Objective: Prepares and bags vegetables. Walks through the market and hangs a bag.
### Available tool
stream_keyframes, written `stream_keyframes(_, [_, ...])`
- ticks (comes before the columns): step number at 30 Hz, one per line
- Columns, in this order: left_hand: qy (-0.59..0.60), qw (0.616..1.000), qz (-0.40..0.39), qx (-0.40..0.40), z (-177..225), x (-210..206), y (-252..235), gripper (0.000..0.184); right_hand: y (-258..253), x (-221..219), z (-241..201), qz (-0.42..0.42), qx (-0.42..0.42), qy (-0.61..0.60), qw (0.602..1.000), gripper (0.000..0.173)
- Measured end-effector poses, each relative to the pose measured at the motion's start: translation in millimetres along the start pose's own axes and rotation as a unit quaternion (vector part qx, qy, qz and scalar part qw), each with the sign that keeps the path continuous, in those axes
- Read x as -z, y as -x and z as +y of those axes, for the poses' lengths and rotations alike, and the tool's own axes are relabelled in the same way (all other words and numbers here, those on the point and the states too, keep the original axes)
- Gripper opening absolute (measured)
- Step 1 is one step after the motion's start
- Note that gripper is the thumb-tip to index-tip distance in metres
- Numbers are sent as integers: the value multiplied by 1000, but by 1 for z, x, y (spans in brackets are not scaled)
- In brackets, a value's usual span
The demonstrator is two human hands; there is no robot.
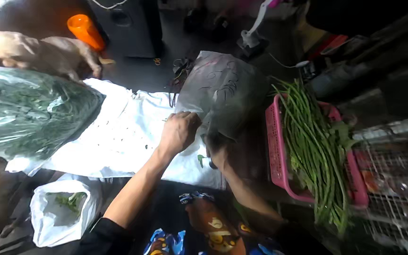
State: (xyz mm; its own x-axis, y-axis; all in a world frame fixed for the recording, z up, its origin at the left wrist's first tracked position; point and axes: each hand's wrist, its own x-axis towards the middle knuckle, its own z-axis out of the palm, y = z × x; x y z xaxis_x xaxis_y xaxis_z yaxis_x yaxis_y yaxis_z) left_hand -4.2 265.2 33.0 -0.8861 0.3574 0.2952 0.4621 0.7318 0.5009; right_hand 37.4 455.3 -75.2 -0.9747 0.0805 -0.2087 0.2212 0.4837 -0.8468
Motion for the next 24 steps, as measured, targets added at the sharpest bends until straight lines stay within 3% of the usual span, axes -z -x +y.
stream_keyframes(2, [33,997,34,68,-8,25,5,13,18,3,14,-112,-45,123,985,51])
stream_keyframes(4, [35,987,83,131,-25,49,12,13,37,4,32,-148,-46,140,978,55])
stream_keyframes(7, [24,981,103,165,-42,59,32,12,37,7,37,-69,55,37,995,52])
stream_keyframes(11, [52,975,127,176,-50,41,44,16,-21,16,-31,-16,140,-31,989,40])
stream_keyframes(15, [51,973,153,165,-53,40,46,16,-56,8,-72,-138,88,136,977,57])
stream_keyframes(18, [28,957,195,214,-69,63,56,22,-40,-1,-48,-320,24,309,895,61])
stream_keyframes(19, [26,944,212,252,-78,74,65,27,-28,-3,-29,-357,0,315,879,63])
stream_keyframes(21, [41,912,253,321,-110,84,87,32,-8,3,-1,-380,-47,255,888,60])
stream_keyframes(24, [88,868,283,399,-166,71,128,34,6,19,3,-334,-77,184,921,53])
